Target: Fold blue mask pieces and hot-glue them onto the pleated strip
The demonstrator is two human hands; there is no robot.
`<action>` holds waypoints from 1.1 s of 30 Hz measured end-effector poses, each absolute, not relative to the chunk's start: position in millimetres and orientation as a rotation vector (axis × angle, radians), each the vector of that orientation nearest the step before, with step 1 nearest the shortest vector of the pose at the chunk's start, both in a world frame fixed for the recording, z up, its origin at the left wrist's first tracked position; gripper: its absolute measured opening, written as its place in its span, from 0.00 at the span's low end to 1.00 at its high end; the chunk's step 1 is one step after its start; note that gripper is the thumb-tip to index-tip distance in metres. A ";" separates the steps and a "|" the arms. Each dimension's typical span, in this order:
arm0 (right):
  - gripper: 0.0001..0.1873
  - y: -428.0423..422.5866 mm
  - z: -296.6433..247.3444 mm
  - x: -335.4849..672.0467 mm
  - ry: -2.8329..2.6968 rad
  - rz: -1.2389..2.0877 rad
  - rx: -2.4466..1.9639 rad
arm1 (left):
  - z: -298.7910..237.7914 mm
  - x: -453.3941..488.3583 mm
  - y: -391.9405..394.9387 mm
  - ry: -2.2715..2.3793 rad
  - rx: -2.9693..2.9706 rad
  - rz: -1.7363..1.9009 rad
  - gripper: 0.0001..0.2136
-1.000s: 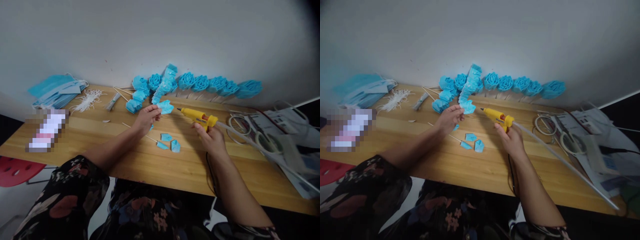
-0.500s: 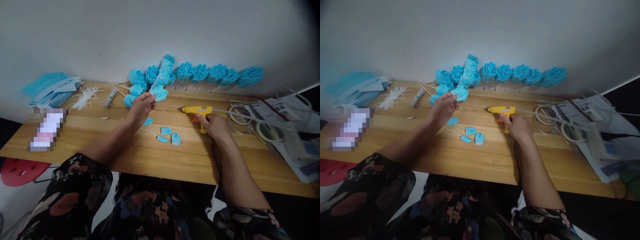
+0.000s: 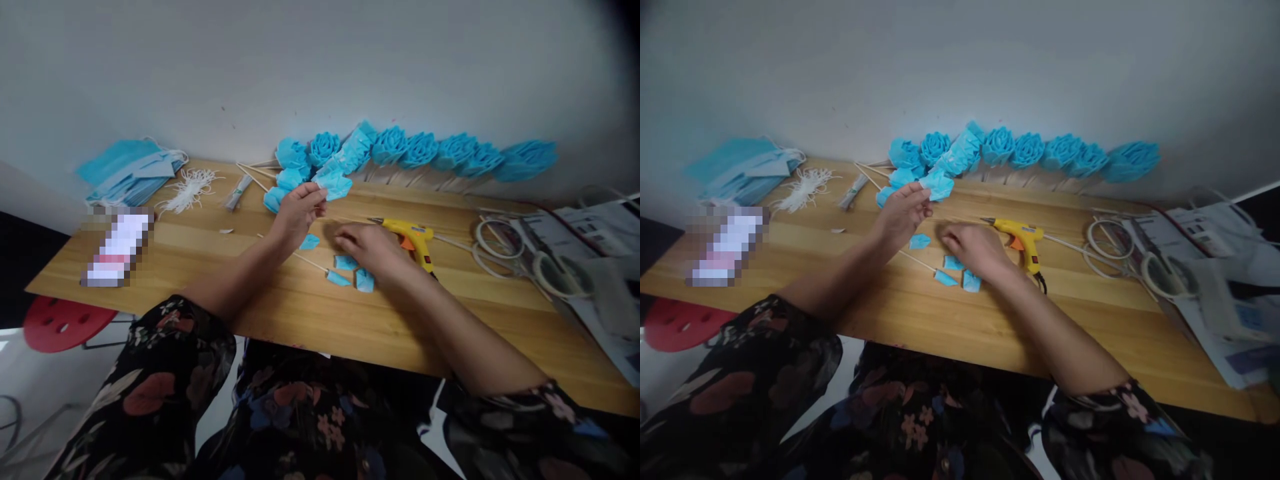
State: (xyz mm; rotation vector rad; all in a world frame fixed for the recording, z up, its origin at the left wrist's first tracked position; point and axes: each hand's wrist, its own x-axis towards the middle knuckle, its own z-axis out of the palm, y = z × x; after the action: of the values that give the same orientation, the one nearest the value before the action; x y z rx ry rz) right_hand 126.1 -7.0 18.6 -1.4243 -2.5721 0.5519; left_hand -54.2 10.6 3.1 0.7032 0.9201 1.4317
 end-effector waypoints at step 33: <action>0.03 -14.3 8.5 160.0 -1.825 0.756 -1.045 | -16.5 -33.0 -4.9 0.915 0.803 1.317 0.10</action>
State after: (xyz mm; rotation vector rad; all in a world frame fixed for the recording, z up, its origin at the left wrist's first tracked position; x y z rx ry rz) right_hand 160.0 -14.3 8.5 -1.0446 -1.8254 0.7555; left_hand -33.0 -4.9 -16.5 0.8029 0.9145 1.3167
